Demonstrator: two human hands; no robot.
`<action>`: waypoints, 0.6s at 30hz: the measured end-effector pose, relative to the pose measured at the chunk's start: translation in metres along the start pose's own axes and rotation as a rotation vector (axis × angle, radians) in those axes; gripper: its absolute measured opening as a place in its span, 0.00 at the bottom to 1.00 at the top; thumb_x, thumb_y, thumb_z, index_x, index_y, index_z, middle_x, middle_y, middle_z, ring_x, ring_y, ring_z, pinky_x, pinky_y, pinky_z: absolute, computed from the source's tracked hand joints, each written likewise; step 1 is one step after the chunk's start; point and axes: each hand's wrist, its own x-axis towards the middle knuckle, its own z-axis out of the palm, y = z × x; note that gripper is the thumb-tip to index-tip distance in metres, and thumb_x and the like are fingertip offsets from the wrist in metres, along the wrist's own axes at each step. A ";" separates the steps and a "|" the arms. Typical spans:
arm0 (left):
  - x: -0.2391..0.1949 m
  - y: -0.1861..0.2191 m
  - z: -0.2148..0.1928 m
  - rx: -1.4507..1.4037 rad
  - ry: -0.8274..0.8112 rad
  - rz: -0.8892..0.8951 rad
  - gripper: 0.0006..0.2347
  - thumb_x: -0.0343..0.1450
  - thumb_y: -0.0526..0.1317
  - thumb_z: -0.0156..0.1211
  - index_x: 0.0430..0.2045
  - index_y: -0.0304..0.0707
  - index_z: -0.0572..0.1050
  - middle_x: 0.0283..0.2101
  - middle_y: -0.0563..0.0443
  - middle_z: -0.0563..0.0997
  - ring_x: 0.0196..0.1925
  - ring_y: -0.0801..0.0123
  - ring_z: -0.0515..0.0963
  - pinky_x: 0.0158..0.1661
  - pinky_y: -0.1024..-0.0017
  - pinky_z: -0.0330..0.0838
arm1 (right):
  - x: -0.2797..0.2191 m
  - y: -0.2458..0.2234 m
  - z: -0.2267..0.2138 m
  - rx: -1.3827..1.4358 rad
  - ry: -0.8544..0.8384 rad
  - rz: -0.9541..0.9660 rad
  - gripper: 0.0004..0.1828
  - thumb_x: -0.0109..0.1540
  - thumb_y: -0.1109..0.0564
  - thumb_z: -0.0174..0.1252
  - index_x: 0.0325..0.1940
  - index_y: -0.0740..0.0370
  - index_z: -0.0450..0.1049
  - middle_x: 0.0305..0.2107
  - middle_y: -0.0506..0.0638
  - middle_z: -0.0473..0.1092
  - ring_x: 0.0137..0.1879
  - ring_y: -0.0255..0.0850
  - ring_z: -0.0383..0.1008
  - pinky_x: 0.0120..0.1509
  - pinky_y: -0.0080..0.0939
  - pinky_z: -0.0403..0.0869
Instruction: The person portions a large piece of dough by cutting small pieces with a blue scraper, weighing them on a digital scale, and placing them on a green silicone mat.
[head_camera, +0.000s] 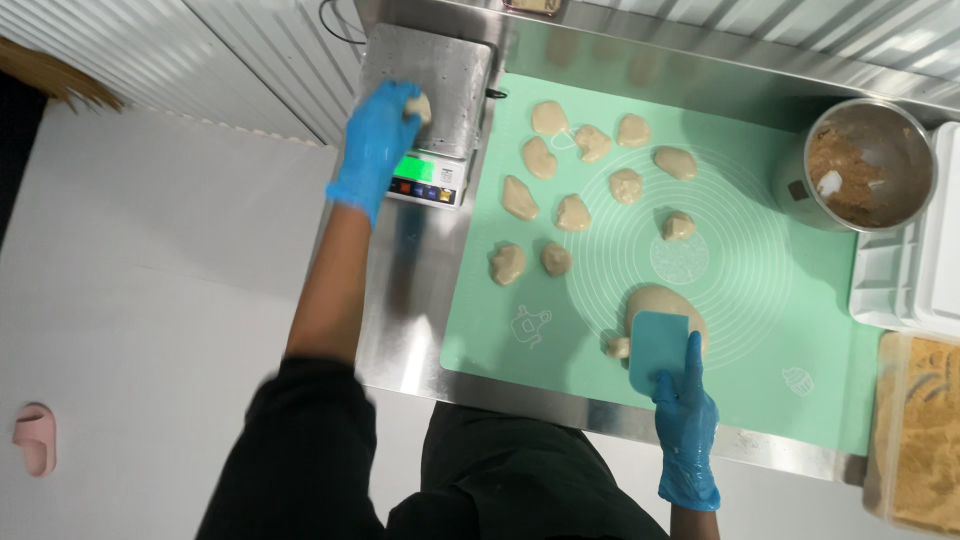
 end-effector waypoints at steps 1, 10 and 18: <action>-0.027 0.023 -0.006 -0.031 -0.008 0.039 0.13 0.71 0.35 0.64 0.50 0.38 0.77 0.48 0.37 0.80 0.48 0.43 0.80 0.47 0.56 0.75 | -0.002 0.003 -0.002 -0.017 -0.015 0.038 0.41 0.67 0.56 0.54 0.83 0.42 0.49 0.27 0.61 0.77 0.33 0.52 0.80 0.40 0.52 0.75; -0.241 0.157 0.030 -0.105 -0.362 -0.062 0.13 0.67 0.38 0.65 0.44 0.38 0.79 0.48 0.41 0.81 0.43 0.50 0.80 0.41 0.56 0.72 | 0.016 0.024 -0.027 -0.025 0.031 -0.180 0.40 0.65 0.60 0.56 0.80 0.41 0.55 0.31 0.55 0.78 0.35 0.48 0.80 0.42 0.50 0.76; -0.273 0.229 0.131 -0.153 -0.437 0.122 0.14 0.68 0.40 0.64 0.47 0.36 0.78 0.40 0.44 0.80 0.39 0.51 0.80 0.41 0.56 0.73 | 0.049 0.016 -0.045 -0.361 -0.116 -0.703 0.40 0.61 0.66 0.54 0.75 0.36 0.62 0.25 0.52 0.73 0.28 0.48 0.75 0.40 0.49 0.75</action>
